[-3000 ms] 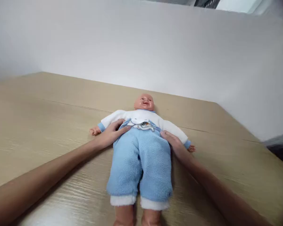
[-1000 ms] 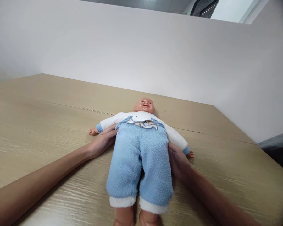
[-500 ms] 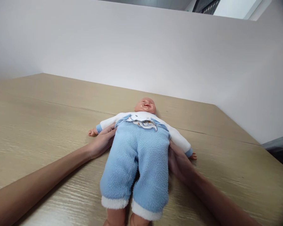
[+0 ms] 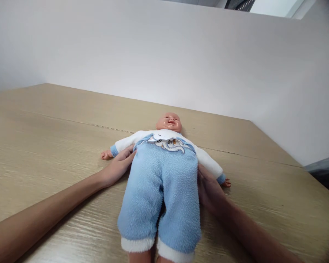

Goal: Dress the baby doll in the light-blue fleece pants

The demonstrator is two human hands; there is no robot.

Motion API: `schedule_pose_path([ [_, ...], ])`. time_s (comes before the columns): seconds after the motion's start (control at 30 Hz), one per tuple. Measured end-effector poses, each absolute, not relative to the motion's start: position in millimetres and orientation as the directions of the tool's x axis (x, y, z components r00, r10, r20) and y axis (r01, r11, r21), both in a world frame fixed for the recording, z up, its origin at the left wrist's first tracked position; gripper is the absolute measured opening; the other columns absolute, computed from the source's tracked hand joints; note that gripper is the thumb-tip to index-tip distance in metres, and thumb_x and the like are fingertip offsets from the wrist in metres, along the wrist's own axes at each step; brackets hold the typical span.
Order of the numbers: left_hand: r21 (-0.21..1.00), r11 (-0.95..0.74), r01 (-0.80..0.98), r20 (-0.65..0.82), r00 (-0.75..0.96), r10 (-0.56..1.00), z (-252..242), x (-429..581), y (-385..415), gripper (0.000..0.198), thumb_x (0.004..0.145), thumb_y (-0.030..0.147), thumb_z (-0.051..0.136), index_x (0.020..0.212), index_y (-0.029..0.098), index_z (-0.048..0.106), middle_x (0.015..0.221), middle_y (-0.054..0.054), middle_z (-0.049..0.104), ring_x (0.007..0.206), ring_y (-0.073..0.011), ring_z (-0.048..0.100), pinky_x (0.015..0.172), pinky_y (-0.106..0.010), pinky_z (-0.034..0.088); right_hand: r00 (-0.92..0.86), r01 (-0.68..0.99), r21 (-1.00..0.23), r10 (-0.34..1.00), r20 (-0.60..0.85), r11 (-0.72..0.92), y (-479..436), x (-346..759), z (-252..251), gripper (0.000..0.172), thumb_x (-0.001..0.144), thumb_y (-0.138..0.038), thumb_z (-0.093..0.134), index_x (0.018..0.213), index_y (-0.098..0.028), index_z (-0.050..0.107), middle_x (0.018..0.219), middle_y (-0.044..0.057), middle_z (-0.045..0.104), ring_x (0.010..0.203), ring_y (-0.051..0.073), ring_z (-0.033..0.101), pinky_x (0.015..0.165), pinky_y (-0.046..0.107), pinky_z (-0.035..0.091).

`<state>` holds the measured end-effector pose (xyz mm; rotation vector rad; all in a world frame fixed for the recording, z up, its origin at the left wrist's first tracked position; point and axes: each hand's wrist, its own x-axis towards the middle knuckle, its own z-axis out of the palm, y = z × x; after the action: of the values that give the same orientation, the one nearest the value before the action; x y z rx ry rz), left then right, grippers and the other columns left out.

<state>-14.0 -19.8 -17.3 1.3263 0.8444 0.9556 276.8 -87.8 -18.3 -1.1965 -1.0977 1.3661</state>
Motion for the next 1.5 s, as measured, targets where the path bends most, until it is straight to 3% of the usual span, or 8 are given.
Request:
schedule_pose_path([
  [0.1, 0.997, -0.068, 0.041, 0.044, 0.435, 0.899, -7, -19, -18, 0.042, 0.099, 0.053, 0.071, 0.130, 0.025, 0.073, 0.116, -0.005, 0.078, 0.112, -0.0292, 0.066, 0.098, -0.036, 0.049, -0.055, -0.249, -0.933, 0.965, -0.255, -0.260, -86, 278, -12, 0.045, 0.090, -0.054, 0.060, 0.125, -0.032, 0.075, 0.120, 0.006, 0.084, 0.134, 0.039, 0.069, 0.110, 0.055, 0.058],
  [0.37, 0.960, -0.169, 0.222, 0.043, 0.481, 0.876, -2, -32, -7, 0.035, 0.101, 0.056, 0.068, 0.113, 0.024, 0.073, 0.100, -0.004, 0.072, 0.100, -0.0266, 0.061, 0.094, -0.036, 0.051, -0.201, -0.065, -0.994, 0.977, -0.068, -0.083, -79, 307, -22, 0.056, 0.078, -0.024, 0.064, 0.134, -0.030, 0.064, 0.142, 0.004, 0.074, 0.141, 0.032, 0.062, 0.120, 0.048, 0.048],
  [0.5, 0.907, -0.280, 0.314, 0.068, 0.548, 0.834, -6, -47, 3, 0.040, 0.104, 0.057, 0.061, 0.120, 0.022, 0.072, 0.117, -0.007, 0.073, 0.110, -0.0286, 0.064, 0.103, -0.038, 0.051, -0.277, 0.236, -0.957, 0.956, 0.099, 0.168, -81, 324, -31, 0.058, 0.084, -0.019, 0.076, 0.138, -0.030, 0.059, 0.147, 0.008, 0.068, 0.137, 0.032, 0.061, 0.122, 0.049, 0.043],
  [0.67, 0.848, -0.390, 0.359, 0.038, 0.692, 0.721, -4, -66, 13, 0.058, 0.097, 0.051, 0.074, 0.149, 0.027, 0.063, 0.160, -0.010, 0.060, 0.153, -0.0377, 0.048, 0.129, -0.046, 0.036, -0.310, 0.487, -0.792, 0.920, 0.238, 0.369, -78, 322, -26, 0.061, 0.076, -0.013, 0.086, 0.133, -0.027, 0.067, 0.142, 0.012, 0.068, 0.133, 0.039, 0.062, 0.122, 0.055, 0.044],
  [0.87, 0.857, -0.385, 0.342, 0.033, 0.709, 0.705, -1, -60, 7, 0.069, 0.083, 0.044, 0.091, 0.145, 0.027, 0.068, 0.162, -0.012, 0.060, 0.157, -0.0422, 0.047, 0.132, -0.054, 0.034, -0.296, 0.419, -0.831, 0.920, 0.256, 0.366, -79, 309, -20, 0.062, 0.079, -0.021, 0.090, 0.139, -0.030, 0.075, 0.149, 0.012, 0.067, 0.146, 0.041, 0.056, 0.130, 0.054, 0.040],
  [1.03, 0.958, -0.209, 0.196, -0.002, 0.735, 0.678, -4, -49, -1, 0.062, 0.088, 0.044, 0.086, 0.142, 0.021, 0.067, 0.145, -0.015, 0.072, 0.139, -0.0396, 0.063, 0.119, -0.053, 0.049, -0.224, 0.262, -0.944, 0.964, 0.142, 0.199, -88, 301, -23, 0.091, 0.068, -0.029, 0.101, 0.152, -0.037, 0.066, 0.162, 0.007, 0.062, 0.156, 0.042, 0.050, 0.133, 0.051, 0.037],
  [1.23, 0.996, -0.090, 0.023, 0.040, 0.769, 0.638, -10, -49, -3, 0.077, 0.079, 0.057, 0.089, 0.142, 0.020, 0.067, 0.136, -0.015, 0.075, 0.133, -0.0409, 0.066, 0.112, -0.051, 0.053, -0.192, 0.136, -0.990, 0.981, -0.001, 0.026, -91, 300, -25, 0.062, 0.072, -0.029, 0.097, 0.131, -0.030, 0.077, 0.131, 0.008, 0.081, 0.124, 0.040, 0.075, 0.114, 0.051, 0.058],
  [1.5, 0.994, -0.072, -0.080, 0.107, 0.701, 0.705, -7, -45, -7, 0.062, 0.083, 0.046, 0.092, 0.138, 0.023, 0.072, 0.129, -0.014, 0.079, 0.133, -0.0381, 0.067, 0.111, -0.049, 0.051, -0.195, 0.061, -0.998, 0.980, -0.037, -0.025, -94, 300, -27, 0.059, 0.066, -0.018, 0.094, 0.121, -0.030, 0.076, 0.126, 0.007, 0.082, 0.113, 0.035, 0.076, 0.104, 0.047, 0.061],
])
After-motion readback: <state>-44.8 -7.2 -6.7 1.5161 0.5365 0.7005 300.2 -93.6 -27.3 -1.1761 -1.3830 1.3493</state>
